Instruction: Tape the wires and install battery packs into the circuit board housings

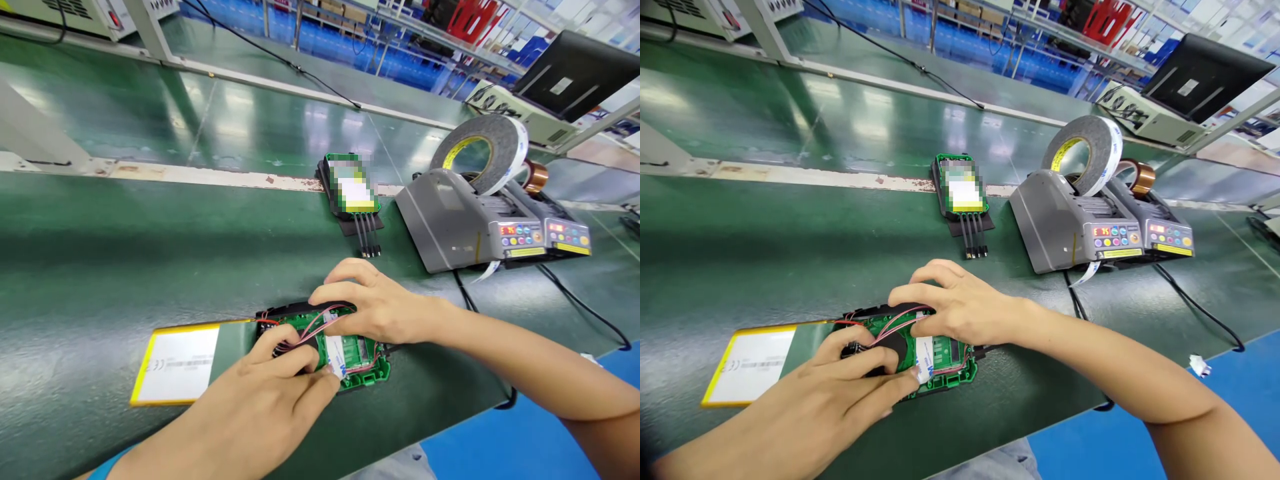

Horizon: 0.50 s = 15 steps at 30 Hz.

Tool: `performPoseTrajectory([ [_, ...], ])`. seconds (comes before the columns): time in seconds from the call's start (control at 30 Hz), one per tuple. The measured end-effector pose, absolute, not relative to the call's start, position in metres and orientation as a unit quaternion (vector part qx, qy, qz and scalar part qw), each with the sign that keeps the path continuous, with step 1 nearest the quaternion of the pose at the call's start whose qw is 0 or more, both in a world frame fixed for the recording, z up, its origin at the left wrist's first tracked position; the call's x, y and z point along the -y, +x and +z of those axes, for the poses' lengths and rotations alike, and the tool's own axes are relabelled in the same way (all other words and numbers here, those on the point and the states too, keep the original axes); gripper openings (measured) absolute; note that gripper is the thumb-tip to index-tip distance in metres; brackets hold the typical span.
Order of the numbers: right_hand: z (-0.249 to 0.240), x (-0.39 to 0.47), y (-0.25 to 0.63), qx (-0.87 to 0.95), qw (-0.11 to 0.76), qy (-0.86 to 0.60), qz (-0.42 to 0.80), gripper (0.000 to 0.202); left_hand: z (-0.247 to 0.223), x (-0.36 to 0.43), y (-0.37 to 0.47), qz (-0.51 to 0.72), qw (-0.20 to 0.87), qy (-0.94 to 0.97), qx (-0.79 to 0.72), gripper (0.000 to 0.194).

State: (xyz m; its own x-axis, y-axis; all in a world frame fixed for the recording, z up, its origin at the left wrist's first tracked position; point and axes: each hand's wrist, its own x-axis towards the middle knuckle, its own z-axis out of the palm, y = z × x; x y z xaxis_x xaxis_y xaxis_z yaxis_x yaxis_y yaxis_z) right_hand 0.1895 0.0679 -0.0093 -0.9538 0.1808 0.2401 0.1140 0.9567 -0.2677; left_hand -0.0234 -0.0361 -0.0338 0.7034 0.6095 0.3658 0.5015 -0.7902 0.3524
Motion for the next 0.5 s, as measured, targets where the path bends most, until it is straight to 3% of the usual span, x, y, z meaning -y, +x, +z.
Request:
performPoseTrajectory([
  [0.2, -0.003, -0.081, 0.184, 0.985, 0.098, -0.043, 0.134, 0.036, -0.034, 0.037, -0.025, 0.237, 0.154, 0.908, -0.309, 0.029],
  [0.5, 0.011, -0.09, 0.164, 0.987, -0.037, -0.027, 0.156, 0.031, -0.022, 0.034, -0.024, 0.23, 0.147, 0.906, -0.325, 0.032],
])
